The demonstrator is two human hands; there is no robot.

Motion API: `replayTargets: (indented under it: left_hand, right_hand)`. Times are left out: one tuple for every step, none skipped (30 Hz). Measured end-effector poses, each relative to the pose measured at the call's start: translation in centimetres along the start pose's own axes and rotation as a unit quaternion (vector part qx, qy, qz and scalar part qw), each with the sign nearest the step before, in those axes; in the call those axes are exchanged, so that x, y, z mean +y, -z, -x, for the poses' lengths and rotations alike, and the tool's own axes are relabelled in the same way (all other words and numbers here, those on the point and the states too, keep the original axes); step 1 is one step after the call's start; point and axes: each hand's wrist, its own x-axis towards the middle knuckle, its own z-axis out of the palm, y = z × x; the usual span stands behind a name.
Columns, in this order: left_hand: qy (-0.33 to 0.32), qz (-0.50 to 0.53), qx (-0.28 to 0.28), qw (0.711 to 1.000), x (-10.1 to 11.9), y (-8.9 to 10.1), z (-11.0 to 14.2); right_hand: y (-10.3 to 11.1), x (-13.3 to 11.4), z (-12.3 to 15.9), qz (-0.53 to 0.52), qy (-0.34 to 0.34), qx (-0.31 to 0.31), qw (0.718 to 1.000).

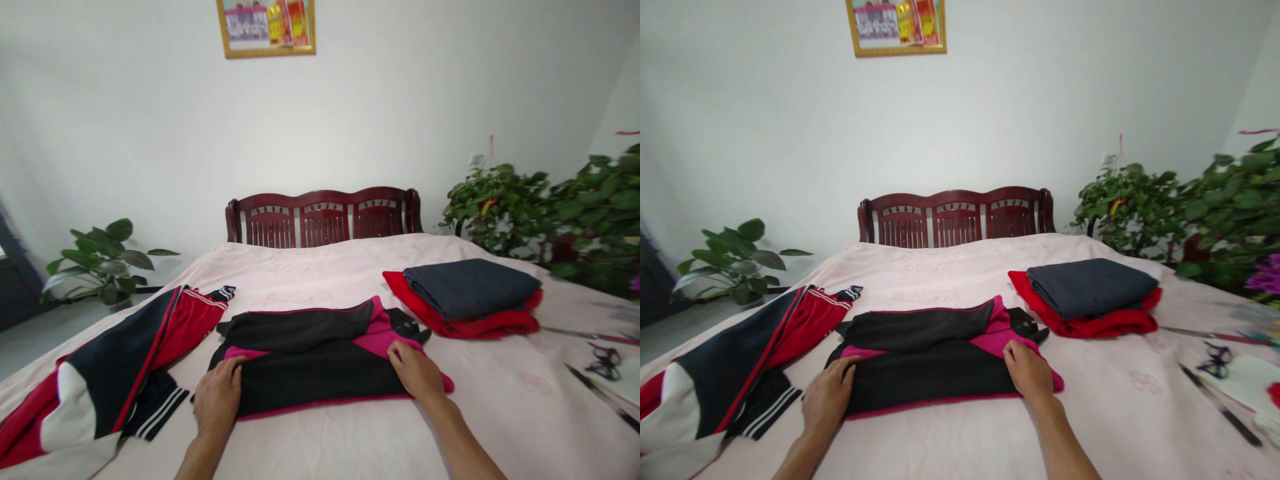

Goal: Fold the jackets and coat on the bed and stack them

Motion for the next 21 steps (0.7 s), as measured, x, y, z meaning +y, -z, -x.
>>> replayTargets:
  left_hand:
    - [0.000,0.002,0.001,1.000,0.01,0.03,0.01]
    - [-0.001,0.003,0.002,1.000,0.03,0.06,0.01]
    - [-0.001,0.004,0.003,1.000,0.05,0.11,0.01]
    - [-0.002,0.005,0.002,1.000,0.08,0.15,0.00]
    - [-0.001,0.005,0.000,1.000,0.11,0.20,0.00]
    - [0.000,0.005,-0.002,1.000,0.14,0.25,-0.01]
    - [0.003,0.005,-0.005,1.000,0.17,0.29,-0.01]
    - [0.004,0.005,-0.006,1.000,0.19,0.33,-0.02]
    - [0.006,0.004,-0.007,1.000,0.20,0.35,-0.03]
    - [0.006,0.004,-0.007,1.000,0.20,0.35,-0.03]
    - [0.006,0.004,-0.007,1.000,0.19,0.35,-0.04]
    - [0.005,0.006,-0.007,1.000,0.17,0.34,-0.05]
    - [0.004,0.007,-0.008,1.000,0.15,0.33,-0.06]
    - [0.004,0.008,-0.008,1.000,0.13,0.32,-0.08]
    - [0.005,0.009,-0.010,1.000,0.11,0.31,-0.09]
    - [0.006,0.010,-0.012,1.000,0.10,0.32,-0.10]
    - [0.006,0.010,-0.014,1.000,0.11,0.33,-0.10]
    - [0.006,0.010,-0.015,1.000,0.11,0.35,-0.09]
    - [0.006,0.010,-0.015,1.000,0.13,0.37,-0.07]
    - [0.005,0.009,-0.014,1.000,0.15,0.38,-0.06]
    - [0.005,0.008,-0.012,1.000,0.16,0.39,-0.04]
  right_hand:
    - [-0.06,0.05,-0.02,0.001,0.001,0.001,1.000]
    - [-0.11,0.10,-0.04,0.002,0.001,0.002,1.000]
    - [-0.17,0.14,-0.06,0.002,0.000,0.002,1.000]
    - [-0.21,0.17,-0.09,0.002,-0.001,0.003,1.000]
    - [-0.25,0.20,-0.11,0.000,-0.001,0.003,1.000]
    - [-0.29,0.23,-0.12,-0.001,-0.001,0.004,1.000]
    - [-0.32,0.26,-0.13,-0.003,-0.001,0.004,1.000]
    - [-0.35,0.29,-0.13,-0.004,0.001,0.003,1.000]
    - [-0.37,0.31,-0.13,-0.005,0.003,0.003,1.000]
    - [-0.39,0.33,-0.13,-0.005,0.004,0.003,1.000]
    - [-0.41,0.34,-0.13,-0.005,0.006,0.004,1.000]
    - [-0.43,0.35,-0.13,-0.005,0.007,0.005,1.000]
    - [-0.44,0.35,-0.13,-0.005,0.007,0.005,1.000]
    - [-0.44,0.34,-0.14,-0.005,0.007,0.005,1.000]
    - [-0.43,0.32,-0.15,-0.004,0.005,0.004,1.000]
    - [-0.41,0.30,-0.16,-0.004,0.005,0.002,1.000]
    - [-0.39,0.29,-0.17,-0.003,0.003,0.000,1.000]
    - [-0.37,0.27,-0.18,-0.002,0.002,-0.002,1.000]
    - [-0.35,0.26,-0.18,-0.001,0.002,-0.004,1.000]
    - [-0.33,0.25,-0.17,0.000,0.000,-0.004,1.000]
    - [-0.31,0.24,-0.16,0.000,-0.001,-0.003,1.000]
